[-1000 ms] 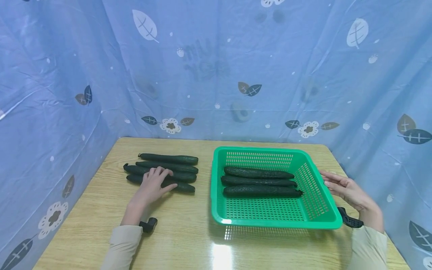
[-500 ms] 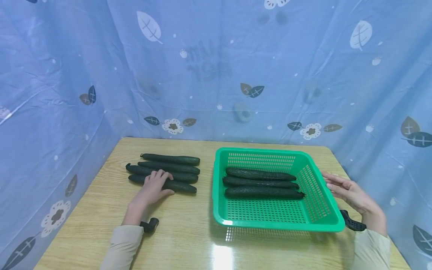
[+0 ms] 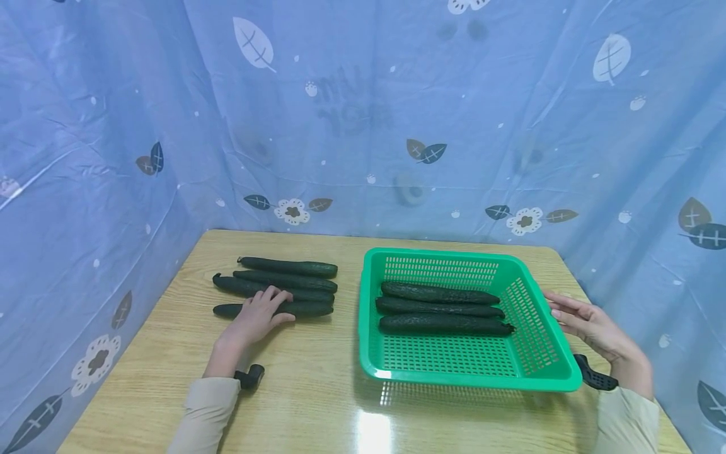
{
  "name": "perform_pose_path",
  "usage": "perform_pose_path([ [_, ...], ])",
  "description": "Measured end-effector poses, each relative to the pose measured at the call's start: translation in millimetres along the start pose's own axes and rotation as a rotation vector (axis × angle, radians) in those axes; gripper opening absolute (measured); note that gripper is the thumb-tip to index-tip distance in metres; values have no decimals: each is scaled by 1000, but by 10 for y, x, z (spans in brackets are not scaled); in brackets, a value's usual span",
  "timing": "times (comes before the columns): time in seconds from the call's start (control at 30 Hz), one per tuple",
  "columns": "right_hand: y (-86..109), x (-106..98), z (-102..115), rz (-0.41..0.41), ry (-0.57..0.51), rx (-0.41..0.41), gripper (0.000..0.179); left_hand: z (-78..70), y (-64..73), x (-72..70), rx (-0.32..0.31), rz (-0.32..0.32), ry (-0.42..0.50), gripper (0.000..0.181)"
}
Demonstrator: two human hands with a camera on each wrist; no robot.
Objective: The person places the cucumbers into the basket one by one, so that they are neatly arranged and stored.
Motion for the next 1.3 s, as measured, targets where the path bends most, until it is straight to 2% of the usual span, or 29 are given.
perform_pose_path([
  [0.17, 0, -7, 10, -7, 19, 17, 47, 41, -2, -1, -50, 30, 43, 47],
  [0.5, 5, -13, -37, -24, 10, 51, 47, 82, -28, 73, -91, 64, 118, 51],
  [0.83, 9, -23, -11, -31, 34, 45, 47, -70, 15, -189, -93, 22, 126, 54],
  [1.1, 4, -31, -20, -32, 63, 48, 48, -249, 46, -380, -79, -13, 85, 60],
  [1.3, 0, -24, -33, -11, 42, 35, 48, -361, 48, -449, -77, -19, 92, 59],
])
Point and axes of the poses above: each hand's wrist, its own y-axis away from the middle knuckle, its own x-axis out of the palm, z = x × y, the point moved 10 cm from there along -y, towards the middle knuckle
